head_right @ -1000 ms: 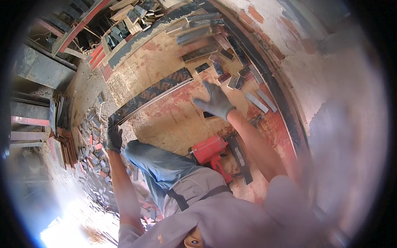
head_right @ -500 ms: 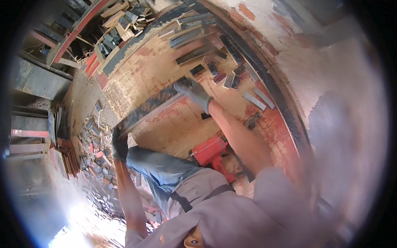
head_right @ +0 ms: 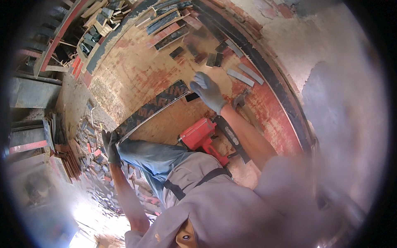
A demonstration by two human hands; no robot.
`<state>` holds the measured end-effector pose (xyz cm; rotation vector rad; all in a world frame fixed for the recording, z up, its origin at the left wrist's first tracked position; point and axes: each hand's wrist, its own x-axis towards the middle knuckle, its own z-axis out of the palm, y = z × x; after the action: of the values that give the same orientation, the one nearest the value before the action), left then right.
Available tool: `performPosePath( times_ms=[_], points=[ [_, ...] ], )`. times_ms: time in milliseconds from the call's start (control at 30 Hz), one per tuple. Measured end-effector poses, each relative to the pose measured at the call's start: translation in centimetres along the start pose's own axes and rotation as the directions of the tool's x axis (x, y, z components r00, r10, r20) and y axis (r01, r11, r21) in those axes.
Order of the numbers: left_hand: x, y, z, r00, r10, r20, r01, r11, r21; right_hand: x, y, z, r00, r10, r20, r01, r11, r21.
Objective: The person uses a red nail gun to fasten small wooden planks onto a larger wooden board. They repeatedly pick up planks, position them, and drive nails into them while sitting on the floor.
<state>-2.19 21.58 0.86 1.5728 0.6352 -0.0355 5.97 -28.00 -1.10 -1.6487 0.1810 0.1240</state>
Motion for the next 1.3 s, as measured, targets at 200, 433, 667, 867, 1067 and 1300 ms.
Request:
performPosePath(
  times_ms=[200, 433, 667, 867, 1067, 1300],
  points=[
    [-0.9, 0.8, 2.2, 0.867, 0.48, -0.131, -0.368, 0.796, 0.481, -2.2, 2.2, -2.5, 0.825, -0.431, 0.365, 0.545, 0.438, -0.715],
    [-5.3, 8.3, 12.6, 0.64, 0.724, 0.256, -0.673, 0.369, 0.641, -5.3, -1.5, -6.9, 0.844, -0.486, 0.225, 0.486, 0.519, -0.703],
    [-6.9, 9.7, 24.0, 0.507, 0.566, 0.65, -0.84, 0.153, 0.521, -2.7, -7.3, 0.1, 0.733, -0.611, 0.299, 0.648, 0.491, -0.583],
    [-3.0, 8.9, 24.7, 0.753, 0.191, 0.63, -0.656, 0.145, 0.741, -3.2, -6.1, 1.2, 0.8, -0.596, 0.066, 0.55, 0.686, -0.476],
    [-2.5, 9.4, 24.7, 0.78, 0.134, 0.611, -0.619, 0.306, 0.723, -6.1, -5.7, 0.0, 0.86, -0.508, -0.044, 0.426, 0.762, -0.487],
    [-4.2, 10.8, 25.6, 0.517, 0.585, 0.625, -0.83, 0.164, 0.533, -19.9, -5.1, -2.1, 0.993, -0.107, 0.054, 0.112, 0.67, -0.734]
  ],
)
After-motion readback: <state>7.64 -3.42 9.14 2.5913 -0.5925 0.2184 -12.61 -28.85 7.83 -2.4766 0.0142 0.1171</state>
